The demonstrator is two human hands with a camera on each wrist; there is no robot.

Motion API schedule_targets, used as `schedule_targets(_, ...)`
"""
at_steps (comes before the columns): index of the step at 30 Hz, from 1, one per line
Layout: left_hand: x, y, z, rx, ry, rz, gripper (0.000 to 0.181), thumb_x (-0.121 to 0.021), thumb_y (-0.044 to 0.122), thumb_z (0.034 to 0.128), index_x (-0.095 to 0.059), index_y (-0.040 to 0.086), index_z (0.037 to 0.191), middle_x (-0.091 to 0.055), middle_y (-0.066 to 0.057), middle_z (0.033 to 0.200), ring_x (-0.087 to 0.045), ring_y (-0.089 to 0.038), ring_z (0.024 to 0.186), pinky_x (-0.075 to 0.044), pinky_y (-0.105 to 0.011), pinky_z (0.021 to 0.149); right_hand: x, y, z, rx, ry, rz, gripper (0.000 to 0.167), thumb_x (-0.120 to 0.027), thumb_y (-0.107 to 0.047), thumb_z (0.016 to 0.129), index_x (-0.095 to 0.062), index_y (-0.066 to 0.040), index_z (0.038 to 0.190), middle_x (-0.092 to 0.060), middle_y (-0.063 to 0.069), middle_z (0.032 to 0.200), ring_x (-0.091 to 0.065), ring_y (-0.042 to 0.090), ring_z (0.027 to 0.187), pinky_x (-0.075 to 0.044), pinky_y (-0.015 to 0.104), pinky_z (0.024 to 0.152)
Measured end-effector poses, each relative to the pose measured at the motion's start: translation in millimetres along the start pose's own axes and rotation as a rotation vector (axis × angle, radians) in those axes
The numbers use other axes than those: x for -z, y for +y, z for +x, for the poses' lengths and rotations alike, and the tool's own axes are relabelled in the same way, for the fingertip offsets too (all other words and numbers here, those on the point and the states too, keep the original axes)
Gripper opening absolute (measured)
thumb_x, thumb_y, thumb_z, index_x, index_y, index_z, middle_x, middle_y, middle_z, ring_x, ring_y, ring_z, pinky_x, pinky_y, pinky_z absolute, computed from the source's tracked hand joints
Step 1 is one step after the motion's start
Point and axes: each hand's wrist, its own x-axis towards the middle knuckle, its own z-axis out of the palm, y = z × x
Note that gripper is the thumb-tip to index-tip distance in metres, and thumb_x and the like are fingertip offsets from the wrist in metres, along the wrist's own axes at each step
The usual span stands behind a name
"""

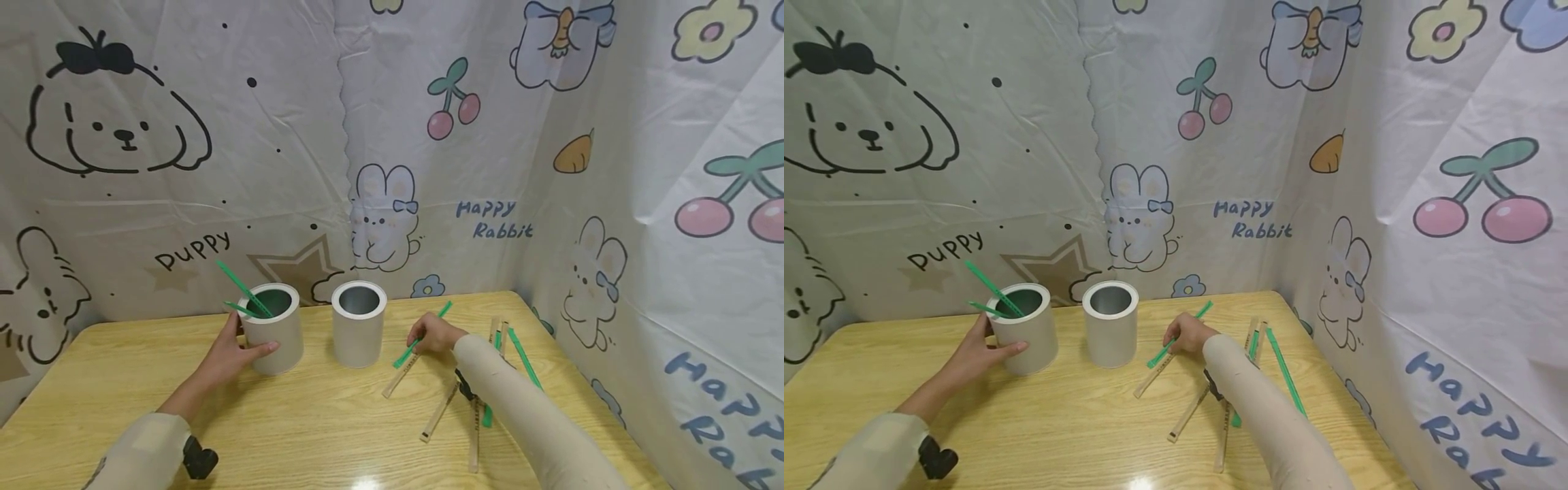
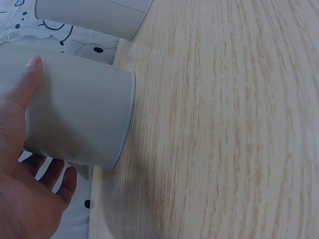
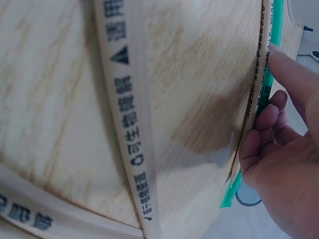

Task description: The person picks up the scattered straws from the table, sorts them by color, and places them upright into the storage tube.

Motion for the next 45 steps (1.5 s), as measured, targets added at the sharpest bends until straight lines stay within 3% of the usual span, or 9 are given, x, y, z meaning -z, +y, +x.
schedule_targets(10,2.7,1.3,1.0,0.019,-0.003,-0.003,0.094,-0.077,0.027,0.0911,-0.014,0.008,0.159,-0.037,-0.028,0.152,-0.042,-0.050,0.134,-0.044,-0.069,0.103,0.4,-8.8,1.4,0.016,-0.003,-0.094,0.009,-0.076,0.006,0.083,-0.076,-0.001,0.089,-0.075,0.009,0.090,-0.058,0.010,0.079,-0.051,0.022,0.072)
schedule_targets(16,1.6,2.0,0.6,0.012,-0.010,0.000,0.094,-0.077,0.027,0.0911,-0.014,0.009,0.159,-0.038,-0.028,0.151,-0.043,-0.049,0.132,-0.045,-0.067,0.102,7.8,-13.6,0.5,-0.012,0.053,-0.148,0.012,-0.074,0.006,0.085,-0.076,-0.006,0.087,-0.070,0.003,0.090,-0.052,0.012,0.084,-0.046,0.027,0.078)
schedule_targets(21,1.0,1.9,0.6,0.016,-0.010,-0.005,0.095,-0.077,0.028,0.0910,-0.014,0.009,0.159,-0.037,-0.028,0.152,-0.042,-0.050,0.134,-0.044,-0.069,0.102,28.0,-17.6,-3.1,0.025,0.109,-0.089,0.007,-0.072,0.002,0.089,-0.075,-0.005,0.089,-0.068,0.008,0.098,-0.049,0.016,0.088,-0.046,0.031,0.081)
schedule_targets(27,0.9,0.8,1.7,0.021,-0.008,-0.005,0.097,-0.078,0.028,0.0905,-0.012,0.009,0.160,-0.034,-0.028,0.155,-0.041,-0.051,0.135,-0.043,-0.070,0.104,55.1,-25.8,-8.8,0.153,0.168,0.001,0.003,-0.074,-0.002,0.090,-0.075,-0.001,0.091,-0.067,0.012,0.097,-0.046,0.014,0.077,-0.044,0.027,0.075)
schedule_targets(31,0.9,-1.0,2.7,0.020,-0.008,-0.005,0.097,-0.078,0.028,0.0904,-0.013,0.009,0.160,-0.034,-0.028,0.155,-0.041,-0.051,0.135,-0.043,-0.070,0.104,65.9,-36.1,-8.4,0.137,0.203,0.070,0.008,-0.073,-0.001,0.090,-0.073,0.006,0.095,-0.066,0.015,0.090,-0.043,0.013,0.067,-0.040,0.025,0.067)
schedule_targets(36,0.4,-2.8,3.2,0.022,-0.013,0.000,0.097,-0.077,0.029,0.0907,-0.013,0.008,0.160,-0.035,-0.028,0.154,-0.041,-0.051,0.135,-0.042,-0.071,0.104,75.8,-52.6,-10.3,0.104,0.256,0.115,0.012,-0.074,-0.004,0.090,-0.073,0.005,0.098,-0.062,0.002,0.079,-0.044,0.011,0.064,-0.039,0.022,0.060)
schedule_targets(45,-0.3,-2.5,2.0,0.017,-0.011,0.002,0.095,-0.077,0.029,0.0907,-0.014,0.008,0.158,-0.036,-0.028,0.153,-0.041,-0.051,0.135,-0.042,-0.071,0.103,92.6,-97.7,-18.0,0.144,0.332,0.230,0.015,-0.071,-0.006,0.093,-0.071,0.004,0.104,-0.057,-0.003,0.080,-0.049,0.010,0.070,-0.043,0.022,0.064)
